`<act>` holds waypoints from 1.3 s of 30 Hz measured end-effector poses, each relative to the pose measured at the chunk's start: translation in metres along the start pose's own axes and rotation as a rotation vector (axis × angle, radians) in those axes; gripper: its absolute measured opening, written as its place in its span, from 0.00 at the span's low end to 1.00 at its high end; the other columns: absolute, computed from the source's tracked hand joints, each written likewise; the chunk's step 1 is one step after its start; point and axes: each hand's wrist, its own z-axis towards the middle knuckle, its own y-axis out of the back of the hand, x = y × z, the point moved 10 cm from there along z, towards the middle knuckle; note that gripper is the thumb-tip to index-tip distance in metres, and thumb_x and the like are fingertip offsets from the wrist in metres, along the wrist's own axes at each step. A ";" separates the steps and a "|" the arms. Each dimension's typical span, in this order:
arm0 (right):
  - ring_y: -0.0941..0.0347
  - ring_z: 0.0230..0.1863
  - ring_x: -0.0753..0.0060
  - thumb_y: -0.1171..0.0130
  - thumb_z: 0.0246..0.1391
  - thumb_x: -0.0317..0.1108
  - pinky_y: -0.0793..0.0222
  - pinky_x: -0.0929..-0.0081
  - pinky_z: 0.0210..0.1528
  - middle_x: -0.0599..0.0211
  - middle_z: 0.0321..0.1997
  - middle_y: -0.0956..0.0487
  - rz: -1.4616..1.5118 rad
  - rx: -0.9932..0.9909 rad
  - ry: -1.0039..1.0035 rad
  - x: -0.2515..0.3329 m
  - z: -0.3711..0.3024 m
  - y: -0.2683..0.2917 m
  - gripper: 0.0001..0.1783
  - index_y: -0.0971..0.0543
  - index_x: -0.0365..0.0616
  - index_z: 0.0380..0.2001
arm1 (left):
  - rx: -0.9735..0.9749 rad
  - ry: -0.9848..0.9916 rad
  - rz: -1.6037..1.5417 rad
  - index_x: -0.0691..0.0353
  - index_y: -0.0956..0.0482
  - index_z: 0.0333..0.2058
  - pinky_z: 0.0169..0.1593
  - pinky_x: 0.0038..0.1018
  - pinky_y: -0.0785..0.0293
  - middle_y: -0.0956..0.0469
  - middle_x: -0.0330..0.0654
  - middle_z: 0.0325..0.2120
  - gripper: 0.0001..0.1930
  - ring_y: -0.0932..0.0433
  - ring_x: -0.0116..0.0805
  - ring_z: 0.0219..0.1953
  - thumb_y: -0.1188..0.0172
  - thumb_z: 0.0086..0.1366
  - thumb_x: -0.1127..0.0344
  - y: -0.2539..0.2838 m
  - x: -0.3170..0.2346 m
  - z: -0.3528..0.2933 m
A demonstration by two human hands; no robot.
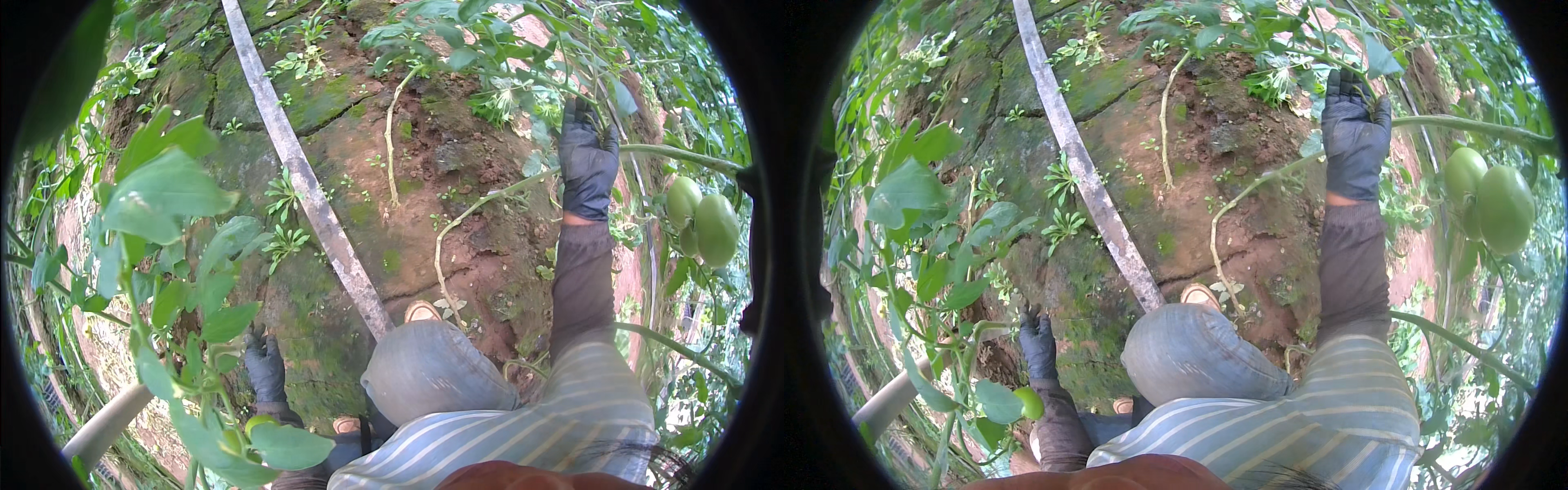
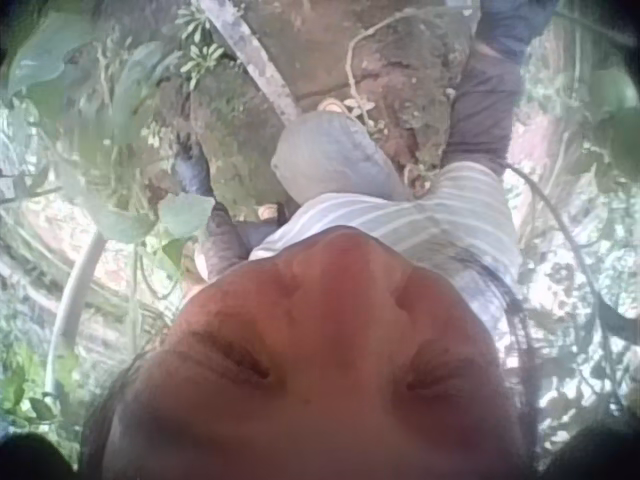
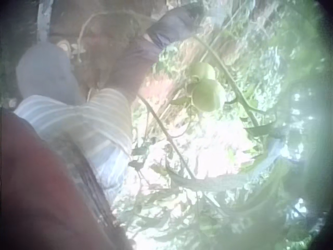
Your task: The person repeatedly pulls small weeds from the soil around tomato plants in a garden bed. They use gloved hands to grasp and remove weeds one by one, occasionally shifting position to reach different areas.
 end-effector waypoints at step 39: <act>0.25 0.38 0.38 0.52 0.50 0.39 0.31 0.51 0.40 0.43 0.33 0.21 -2.395 -0.235 0.235 -0.093 0.178 0.219 0.16 0.22 0.39 0.35 | -0.037 0.044 0.036 0.62 0.40 0.61 0.51 0.26 0.32 0.25 0.45 0.47 0.26 0.27 0.31 0.47 0.47 0.64 0.74 -0.007 -0.006 0.003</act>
